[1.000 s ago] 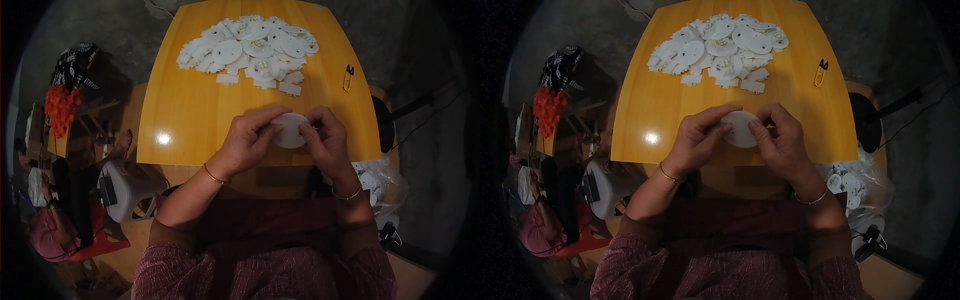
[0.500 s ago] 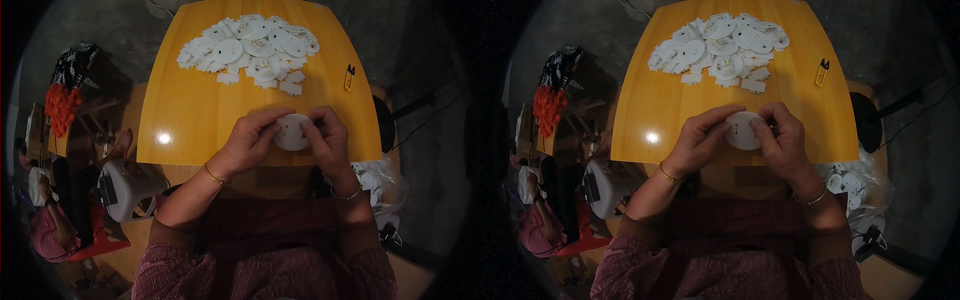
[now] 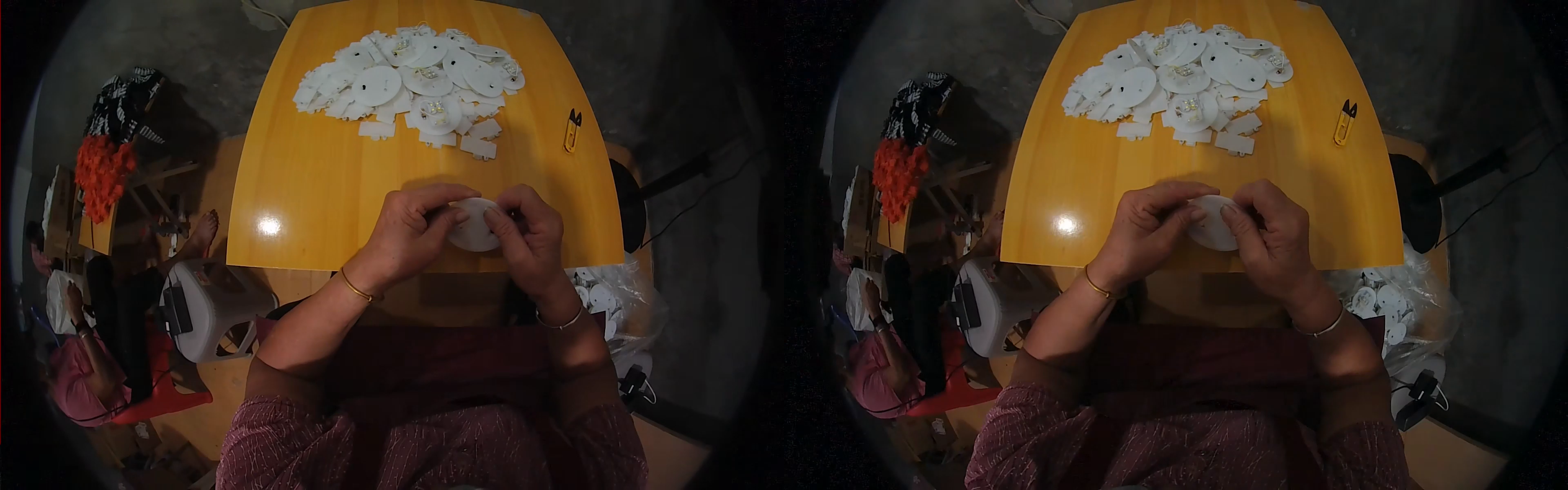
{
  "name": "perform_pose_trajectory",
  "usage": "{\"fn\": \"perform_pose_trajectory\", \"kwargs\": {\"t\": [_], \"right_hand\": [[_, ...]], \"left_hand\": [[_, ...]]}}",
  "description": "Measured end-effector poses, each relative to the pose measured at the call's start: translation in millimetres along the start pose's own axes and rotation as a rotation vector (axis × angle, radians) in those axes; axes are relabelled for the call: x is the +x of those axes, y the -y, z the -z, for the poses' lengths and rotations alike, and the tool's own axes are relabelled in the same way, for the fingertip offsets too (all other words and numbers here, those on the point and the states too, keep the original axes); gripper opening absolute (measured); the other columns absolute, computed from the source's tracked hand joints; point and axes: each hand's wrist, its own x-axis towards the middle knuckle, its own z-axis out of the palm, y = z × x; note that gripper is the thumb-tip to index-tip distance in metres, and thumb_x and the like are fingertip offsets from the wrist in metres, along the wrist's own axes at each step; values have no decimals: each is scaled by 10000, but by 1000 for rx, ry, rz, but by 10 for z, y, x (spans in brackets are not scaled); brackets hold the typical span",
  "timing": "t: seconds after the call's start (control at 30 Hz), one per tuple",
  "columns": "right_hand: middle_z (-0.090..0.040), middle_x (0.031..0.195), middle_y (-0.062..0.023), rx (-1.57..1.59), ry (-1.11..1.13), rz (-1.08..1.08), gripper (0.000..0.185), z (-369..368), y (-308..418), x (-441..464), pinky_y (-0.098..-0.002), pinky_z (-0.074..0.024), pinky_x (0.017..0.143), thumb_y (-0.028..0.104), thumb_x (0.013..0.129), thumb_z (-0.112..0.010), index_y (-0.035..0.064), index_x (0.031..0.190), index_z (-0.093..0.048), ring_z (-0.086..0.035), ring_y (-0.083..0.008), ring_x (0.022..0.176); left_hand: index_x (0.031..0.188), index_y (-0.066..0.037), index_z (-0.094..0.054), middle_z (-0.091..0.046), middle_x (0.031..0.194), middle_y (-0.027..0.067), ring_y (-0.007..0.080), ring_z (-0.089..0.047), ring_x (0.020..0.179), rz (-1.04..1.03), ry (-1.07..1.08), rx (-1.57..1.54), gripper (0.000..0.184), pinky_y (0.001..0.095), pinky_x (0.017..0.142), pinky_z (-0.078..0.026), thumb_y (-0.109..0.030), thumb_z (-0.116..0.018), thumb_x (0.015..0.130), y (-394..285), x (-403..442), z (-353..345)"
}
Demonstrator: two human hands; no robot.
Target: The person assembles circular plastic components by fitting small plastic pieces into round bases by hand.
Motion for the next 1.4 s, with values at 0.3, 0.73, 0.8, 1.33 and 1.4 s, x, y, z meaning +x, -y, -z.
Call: {"fn": "perform_pose_trajectory", "kwargs": {"t": [0.3,0.73,0.8,1.33,1.4], "right_hand": [[-513,758,-8,298,-165,-108,95,-44,41,40,-193,-418,578,59,844,-544,22,886,-466,-486,-53,652],[-483,690,-88,-136,29,138,70,83,124,103,-269,-388,505,-8,759,-572,10,757,-504,-486,-177,565],[-483,683,-85,-91,-6,119,71,58,102,79,-269,-389,505,-6,759,-574,11,758,-505,-482,-174,562],[-493,699,-66,-23,-235,131,70,24,73,36,-236,-409,519,-7,769,-590,13,749,-526,-495,-152,581],[-494,715,-73,-110,-289,269,68,44,97,46,-236,-416,527,-11,759,-599,15,766,-536,-499,-167,591]], "left_hand": [[1039,-5,-568,-607,887,40,76,-549,794,91,-29,-317,220,193,684,-451,-2,-555,820,16,27,3],[833,6,-596,-576,751,45,86,-539,687,-173,-13,315,60,214,621,-441,25,-584,777,-41,12,29],[824,4,-595,-569,746,37,81,-533,684,-161,-63,227,57,209,615,-437,30,-588,773,-34,12,27],[843,-5,-581,-576,695,18,62,-518,596,96,-130,-206,98,191,579,-437,-101,-560,842,28,55,65],[882,-4,-578,-584,701,28,71,-521,582,186,-121,-253,164,195,581,-441,-161,-530,873,-12,49,138]]}}
